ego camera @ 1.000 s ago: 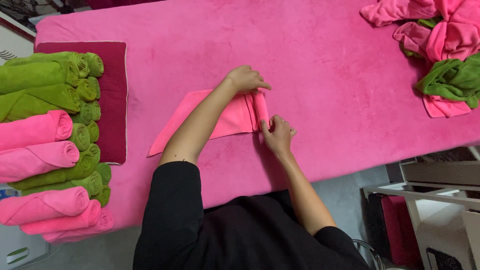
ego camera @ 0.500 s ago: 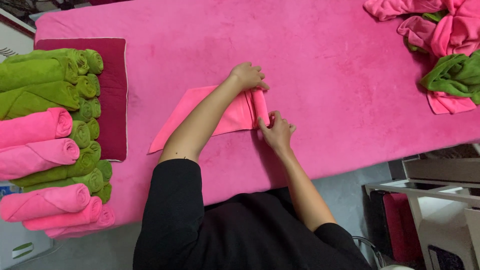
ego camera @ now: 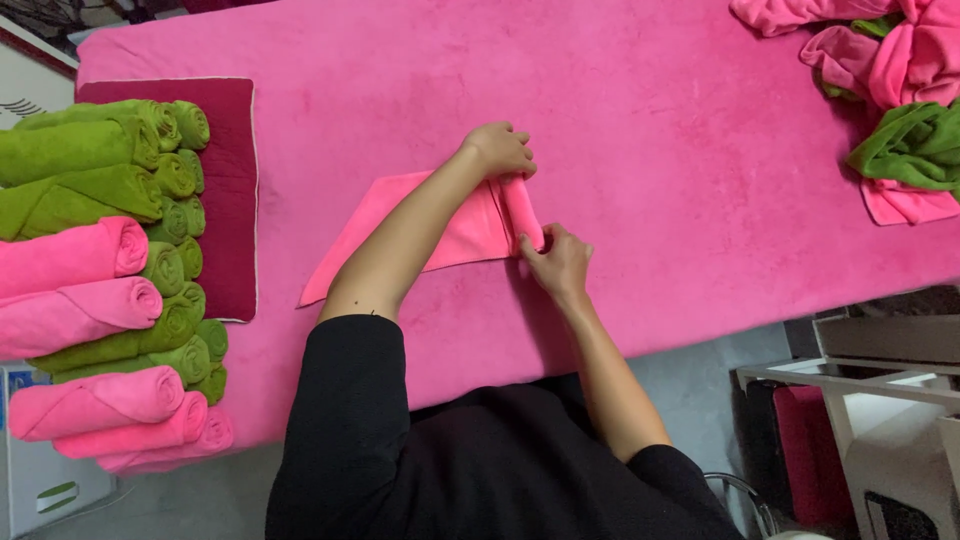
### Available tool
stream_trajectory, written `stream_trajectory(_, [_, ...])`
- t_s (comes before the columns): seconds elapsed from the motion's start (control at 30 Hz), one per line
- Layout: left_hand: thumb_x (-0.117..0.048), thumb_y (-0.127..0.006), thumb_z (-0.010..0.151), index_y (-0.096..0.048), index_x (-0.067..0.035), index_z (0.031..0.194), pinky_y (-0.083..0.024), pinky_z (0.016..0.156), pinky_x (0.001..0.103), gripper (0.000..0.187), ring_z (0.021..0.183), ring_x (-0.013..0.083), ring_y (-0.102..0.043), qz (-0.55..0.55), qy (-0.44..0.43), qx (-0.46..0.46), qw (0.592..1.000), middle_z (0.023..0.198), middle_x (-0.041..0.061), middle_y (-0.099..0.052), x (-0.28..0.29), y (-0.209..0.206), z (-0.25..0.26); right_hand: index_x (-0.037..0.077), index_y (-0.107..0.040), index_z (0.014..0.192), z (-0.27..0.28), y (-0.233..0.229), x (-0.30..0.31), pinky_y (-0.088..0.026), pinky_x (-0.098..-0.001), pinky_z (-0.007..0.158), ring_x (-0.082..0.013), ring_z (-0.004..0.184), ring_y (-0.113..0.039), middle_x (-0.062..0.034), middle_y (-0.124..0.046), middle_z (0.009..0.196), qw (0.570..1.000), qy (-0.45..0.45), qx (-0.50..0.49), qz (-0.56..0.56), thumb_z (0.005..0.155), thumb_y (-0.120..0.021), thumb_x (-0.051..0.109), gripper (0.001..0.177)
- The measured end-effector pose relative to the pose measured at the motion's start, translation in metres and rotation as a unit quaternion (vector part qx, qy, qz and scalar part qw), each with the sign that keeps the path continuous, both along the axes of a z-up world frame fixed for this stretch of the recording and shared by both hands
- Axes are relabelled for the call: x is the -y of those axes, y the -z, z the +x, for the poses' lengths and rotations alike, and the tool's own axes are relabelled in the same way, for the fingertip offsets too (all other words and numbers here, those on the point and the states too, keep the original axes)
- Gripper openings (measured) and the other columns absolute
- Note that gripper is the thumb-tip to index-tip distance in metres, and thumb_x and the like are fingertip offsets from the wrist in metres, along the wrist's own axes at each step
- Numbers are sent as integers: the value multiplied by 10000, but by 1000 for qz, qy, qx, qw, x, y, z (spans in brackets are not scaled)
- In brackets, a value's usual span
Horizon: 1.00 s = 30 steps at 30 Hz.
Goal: Folding and rolling small towels into decorative rose shapes on a massage table.
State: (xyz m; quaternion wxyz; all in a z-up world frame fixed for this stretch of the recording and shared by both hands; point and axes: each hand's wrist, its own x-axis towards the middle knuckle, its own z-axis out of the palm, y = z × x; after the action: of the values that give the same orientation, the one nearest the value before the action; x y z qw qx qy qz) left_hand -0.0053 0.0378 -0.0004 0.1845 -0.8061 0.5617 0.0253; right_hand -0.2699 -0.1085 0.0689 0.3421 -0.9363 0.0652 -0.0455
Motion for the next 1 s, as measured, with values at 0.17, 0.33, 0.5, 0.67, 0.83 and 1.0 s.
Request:
stream_trajectory(0.17, [-479, -645, 951, -592, -436, 1131, -493, 1030, 439, 192, 1268, 150, -545, -36, 7, -5, 999, 1232, -162, -646, 18, -4, 2, 120, -741, 982, 5, 4, 31, -477, -442, 823, -342, 852, -735, -103, -746, 761, 1000, 19, -2, 24, 866, -810, 473, 378])
stream_trajectory(0.33, [-578, -624, 931, -558, -415, 1121, -506, 960, 429, 259, 1165, 153, -585, -120, 51, 21, 991, 1169, -138, -625, 53, 7, 10, 148, -750, 998, 8, 8, 73, -526, -450, 794, -314, 815, -731, -77, -744, 787, 998, 58, -1, 13, 829, -825, 411, 322])
stream_trajectory(0.5, [-196, -640, 969, -623, -302, 1154, -481, 767, 390, 215, 1007, 176, -626, -167, 174, 83, 967, 1102, -116, -675, 74, -29, 0, 185, -680, 1039, -1, -15, 84, -443, -471, 711, -216, 720, -704, 20, -736, 811, 993, 92, 66, -41, 799, -752, 351, 300])
stream_trajectory(0.67, [-178, -689, 918, -641, -280, 1082, -476, 777, 367, 199, 942, 189, -620, -191, 212, 108, 952, 1016, -110, -666, 70, -32, 2, 197, -656, 1053, -4, 10, 79, -434, -469, 707, -258, 783, -638, -1, -635, 838, 974, 65, 177, -128, 800, -767, 292, 292])
stream_trajectory(0.83, [-91, -679, 877, -592, -297, 1015, -489, 779, 357, 263, 861, 182, -606, -228, 238, 147, 933, 986, -71, -617, 49, -33, -5, 196, -660, 1002, -4, 28, 68, -383, -422, 678, -270, 699, -522, -34, -513, 855, 954, 38, 228, -192, 773, -760, 208, 250])
stream_trajectory(1.0, [-333, -579, 1013, -612, -218, 1118, -465, 676, 397, 159, 931, 231, -606, -200, 149, 26, 968, 1235, -18, -640, 32, -66, -36, 208, -680, 941, -10, 22, 61, -407, -450, 681, -239, 818, -566, -19, -536, 869, 954, 5, 248, -171, 809, -804, 206, 181])
